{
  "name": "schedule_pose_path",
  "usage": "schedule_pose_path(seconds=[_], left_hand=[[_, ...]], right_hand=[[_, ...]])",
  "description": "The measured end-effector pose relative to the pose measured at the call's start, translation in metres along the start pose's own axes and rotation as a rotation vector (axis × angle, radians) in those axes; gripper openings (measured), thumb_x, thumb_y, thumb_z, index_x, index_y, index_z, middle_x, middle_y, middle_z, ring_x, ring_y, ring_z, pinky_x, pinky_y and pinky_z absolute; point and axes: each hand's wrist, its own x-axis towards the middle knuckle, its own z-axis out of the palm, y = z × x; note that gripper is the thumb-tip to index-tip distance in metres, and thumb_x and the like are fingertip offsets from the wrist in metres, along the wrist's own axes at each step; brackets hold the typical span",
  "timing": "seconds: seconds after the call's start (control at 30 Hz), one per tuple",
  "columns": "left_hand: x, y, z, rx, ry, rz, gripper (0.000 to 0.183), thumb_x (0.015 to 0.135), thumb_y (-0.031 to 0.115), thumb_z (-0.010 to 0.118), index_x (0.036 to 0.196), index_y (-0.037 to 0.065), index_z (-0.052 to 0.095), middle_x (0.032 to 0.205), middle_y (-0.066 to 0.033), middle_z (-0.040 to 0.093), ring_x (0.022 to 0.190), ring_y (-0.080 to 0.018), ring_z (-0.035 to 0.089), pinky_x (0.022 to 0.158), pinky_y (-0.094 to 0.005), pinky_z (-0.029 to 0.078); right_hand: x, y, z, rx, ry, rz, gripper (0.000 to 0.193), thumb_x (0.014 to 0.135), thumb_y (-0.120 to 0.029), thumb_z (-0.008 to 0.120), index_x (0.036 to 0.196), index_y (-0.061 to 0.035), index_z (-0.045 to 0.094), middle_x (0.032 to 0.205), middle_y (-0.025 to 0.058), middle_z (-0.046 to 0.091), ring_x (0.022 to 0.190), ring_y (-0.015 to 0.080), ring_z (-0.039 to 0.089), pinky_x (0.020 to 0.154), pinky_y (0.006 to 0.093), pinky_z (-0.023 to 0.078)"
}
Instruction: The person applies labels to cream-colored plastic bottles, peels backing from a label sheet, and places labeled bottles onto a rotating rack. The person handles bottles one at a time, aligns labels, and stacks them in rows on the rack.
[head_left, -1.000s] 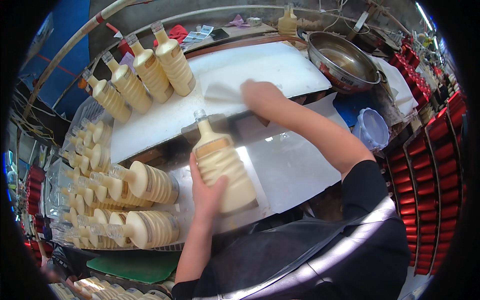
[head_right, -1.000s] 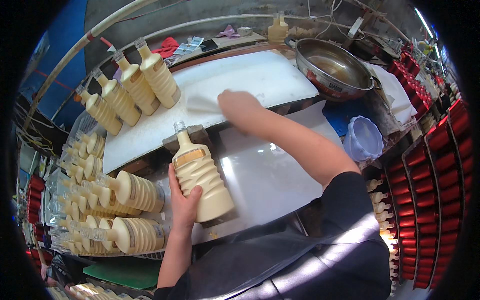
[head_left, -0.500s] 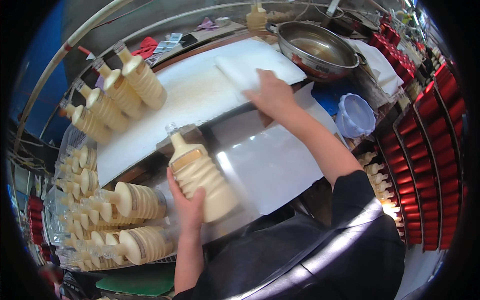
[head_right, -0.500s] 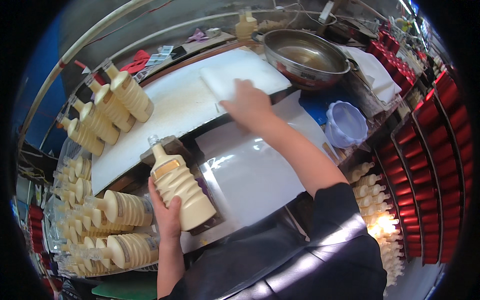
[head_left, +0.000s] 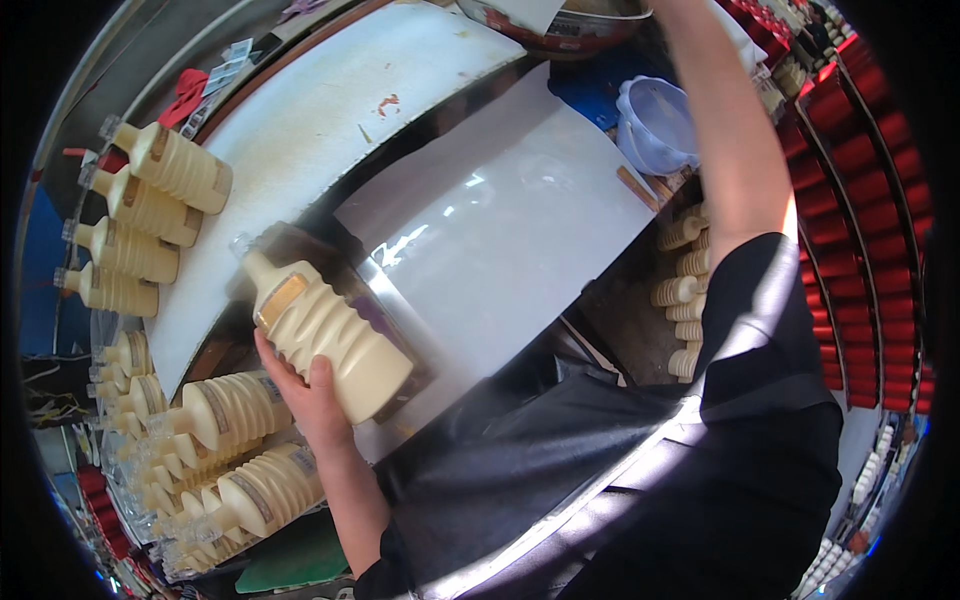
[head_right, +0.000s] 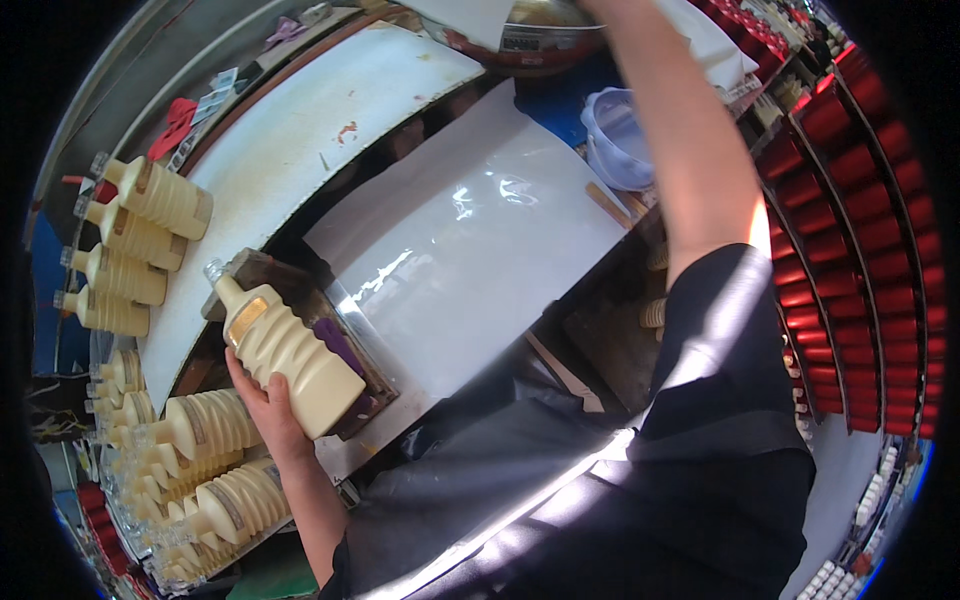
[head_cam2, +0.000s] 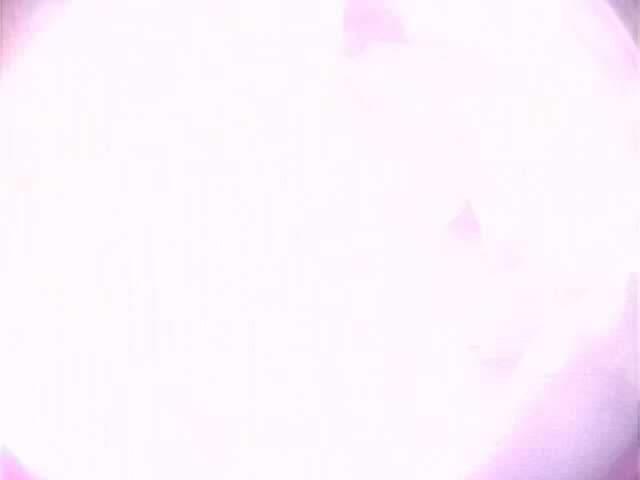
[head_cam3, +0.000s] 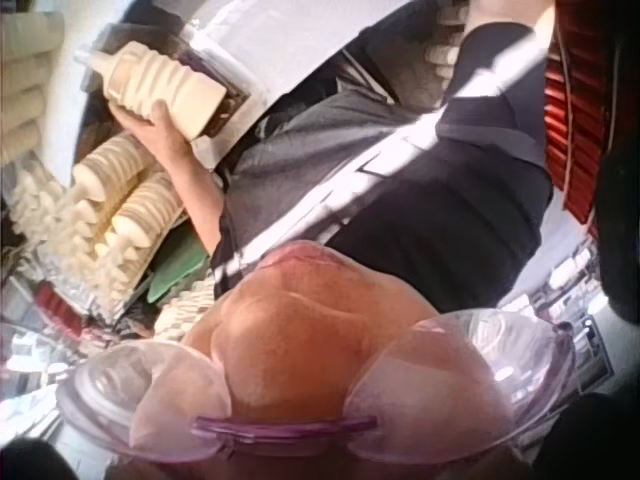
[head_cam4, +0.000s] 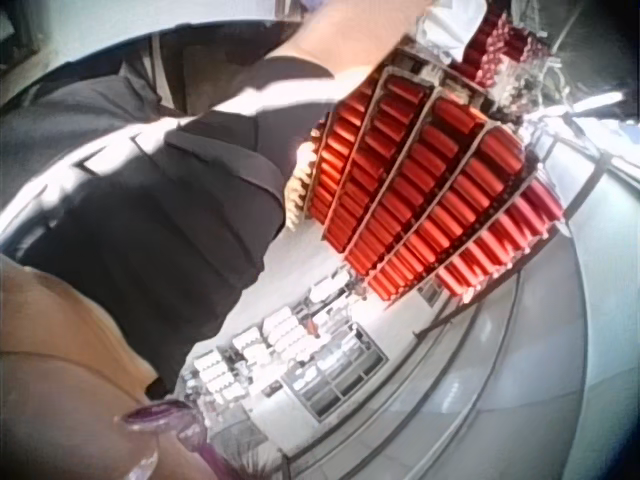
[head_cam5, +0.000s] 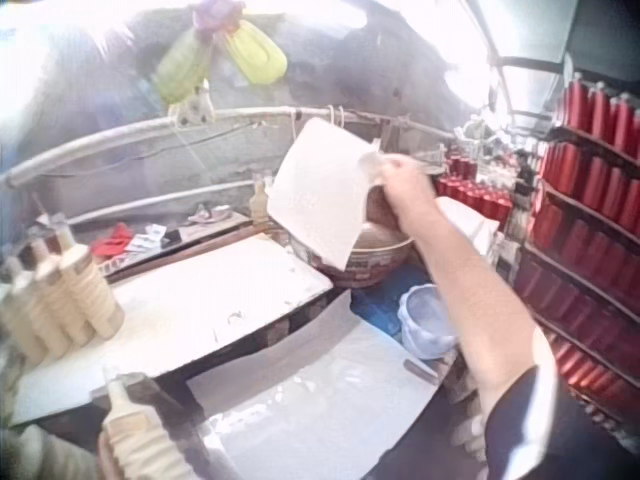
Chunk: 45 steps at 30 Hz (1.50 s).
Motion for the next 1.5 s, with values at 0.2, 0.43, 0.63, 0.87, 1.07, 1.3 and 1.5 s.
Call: schedule_pose_path(seconds=[0.2,0.43,0.63,0.87,1.07,1.3,1.5], left_hand=[[0.001,-0.001,0.001,-0.027,-0.006,-0.003,0.091,0.089,0.023,0.065,0.162,0.004,0.014,0.154,-0.0194,0.038,0.138,-0.0294,0.044,0.117,-0.0409,0.033],[0.001,-0.004,0.000,-0.109,-0.001,-0.030,0.084,0.089,0.004,0.057,0.163,0.007,0.015,0.155,-0.0186,0.038,0.136,-0.0282,0.045,0.115,-0.0395,0.036],[0.003,-0.005,-0.002,-0.016,0.011,0.029,0.087,0.090,0.010,0.065,0.162,0.004,0.016,0.151,-0.0196,0.042,0.135,-0.0277,0.047,0.113,-0.0381,0.038],[-0.006,-0.005,-0.004,-0.129,0.015,-0.078,0.092,0.092,0.020,0.070,0.160,0.001,0.011,0.147,-0.0222,0.046,0.128,-0.0270,0.052,0.106,-0.0370,0.045],[-0.024,-0.019,-0.012,-0.237,0.014,-0.063,0.075,0.100,0.016,0.058,0.160,0.001,0.015,0.147,-0.0179,0.045,0.133,-0.0246,0.047,0.114,-0.0369,0.036],[-0.031,-0.032,-0.017,-0.315,0.036,-0.054,0.065,0.103,0.014,0.053,0.158,0.002,0.021,0.147,-0.0163,0.044,0.134,-0.0235,0.045,0.115,-0.0360,0.034],[-0.032,-0.037,-0.013,-0.316,0.054,-0.018,0.060,0.104,0.016,0.052,0.156,0.001,0.026,0.146,-0.0158,0.044,0.133,-0.0233,0.045,0.115,-0.0367,0.033]], right_hand=[[0.034,0.018,-0.136,0.341,-0.067,0.221,0.020,0.094,-0.021,0.069,0.105,-0.0052,0.068,0.078,0.0032,0.065,0.066,0.0180,0.064,0.070,0.0322,0.058],[-0.167,-0.020,-0.112,-0.349,-0.423,-0.033,0.023,0.088,-0.020,0.062,0.105,-0.0069,0.072,0.103,0.0130,0.072,0.092,0.0272,0.071,0.082,0.0389,0.055],[-0.380,-0.087,-0.059,-0.231,-1.403,-0.236,0.036,0.085,-0.021,0.076,0.114,-0.0059,0.060,0.102,0.0118,0.061,0.080,0.0369,0.067,0.069,0.0445,0.055],[-0.418,-0.096,-0.044,-0.293,-1.375,-0.410,0.021,0.085,-0.020,0.073,0.096,-0.0079,0.059,0.096,0.0108,0.059,0.073,0.0333,0.065,0.063,0.0441,0.053],[-0.387,-0.067,-0.050,-0.449,-0.899,-0.250,0.012,0.093,-0.015,0.059,0.085,-0.0055,0.060,0.083,0.0191,0.063,0.076,0.0415,0.064,0.065,0.0508,0.052],[-0.318,-0.027,-0.151,-1.091,-0.517,0.097,0.029,0.096,-0.027,0.055,0.082,-0.0021,0.061,0.086,0.0224,0.067,0.081,0.0449,0.065,0.074,0.0551,0.051],[-0.352,-0.046,-0.142,-1.114,-0.474,0.133,0.044,0.084,-0.032,0.078,0.111,-0.0074,0.052,0.116,0.0188,0.058,0.092,0.0423,0.066,0.075,0.0508,0.055]])
